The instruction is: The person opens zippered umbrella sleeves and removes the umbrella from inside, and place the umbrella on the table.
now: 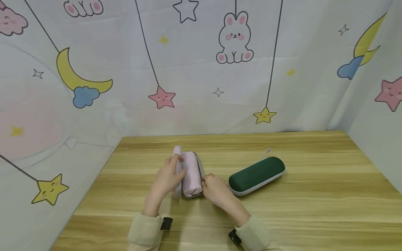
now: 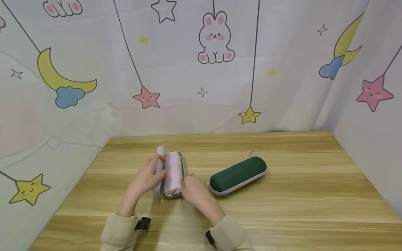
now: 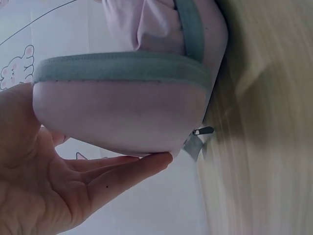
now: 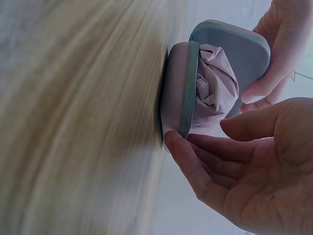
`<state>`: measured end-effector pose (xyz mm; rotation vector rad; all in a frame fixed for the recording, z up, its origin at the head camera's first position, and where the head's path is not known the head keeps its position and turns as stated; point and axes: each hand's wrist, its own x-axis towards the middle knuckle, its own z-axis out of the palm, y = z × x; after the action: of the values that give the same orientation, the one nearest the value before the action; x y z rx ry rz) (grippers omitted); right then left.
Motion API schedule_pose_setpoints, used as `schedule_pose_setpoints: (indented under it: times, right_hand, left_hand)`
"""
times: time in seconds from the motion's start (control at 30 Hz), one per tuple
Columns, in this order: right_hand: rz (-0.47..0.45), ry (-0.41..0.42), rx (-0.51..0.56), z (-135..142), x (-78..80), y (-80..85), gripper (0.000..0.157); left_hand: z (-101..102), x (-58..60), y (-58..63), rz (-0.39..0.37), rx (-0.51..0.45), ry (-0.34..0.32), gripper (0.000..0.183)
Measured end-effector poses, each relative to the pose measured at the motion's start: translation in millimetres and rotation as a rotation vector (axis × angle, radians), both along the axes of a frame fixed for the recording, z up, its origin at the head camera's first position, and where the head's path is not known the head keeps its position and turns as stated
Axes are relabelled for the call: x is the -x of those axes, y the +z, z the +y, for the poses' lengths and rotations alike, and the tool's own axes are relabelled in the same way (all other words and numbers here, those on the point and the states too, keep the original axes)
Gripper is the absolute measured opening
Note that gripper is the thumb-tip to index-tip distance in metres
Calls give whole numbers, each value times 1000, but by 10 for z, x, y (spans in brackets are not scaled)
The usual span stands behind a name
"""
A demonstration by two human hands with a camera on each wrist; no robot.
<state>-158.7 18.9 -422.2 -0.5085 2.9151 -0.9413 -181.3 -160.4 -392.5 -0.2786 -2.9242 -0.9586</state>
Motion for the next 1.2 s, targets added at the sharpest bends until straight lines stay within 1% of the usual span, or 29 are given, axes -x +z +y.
schedule_pose_setpoints:
  times: [0.17,0.37,0.53,0.63,0.77,0.93,1.07,1.2]
  right_hand:
    - [22,-4,-3,-8,-10,-2,17]
    - [45,-46,-4,-32,-25,-2,20]
    - [80,-74,12,-75,-15,8,28]
    - [113,-75,20,-118,-8,8,32]
    - [127,-54,28,-183,1,12,41]
    - [93,-43,22,-268,37,20,52]
    - [58,-53,-2,-333,75,22,64]
    - [59,-49,-52,-387,117,28,75]
  left_hand:
    - [-72,-1,30,-5,-3,10,35]
    - [-150,18,69,-7,-25,-8,33]
    - [-206,20,94,-13,-35,-3,32]
    - [-228,16,93,-22,-37,-5,33]
    - [-249,7,94,-20,-39,0,33]
    - [-266,11,99,-31,-49,12,33]
    - [-291,17,91,-32,-48,18,33]
    - [-313,22,82,-32,-45,35,30]
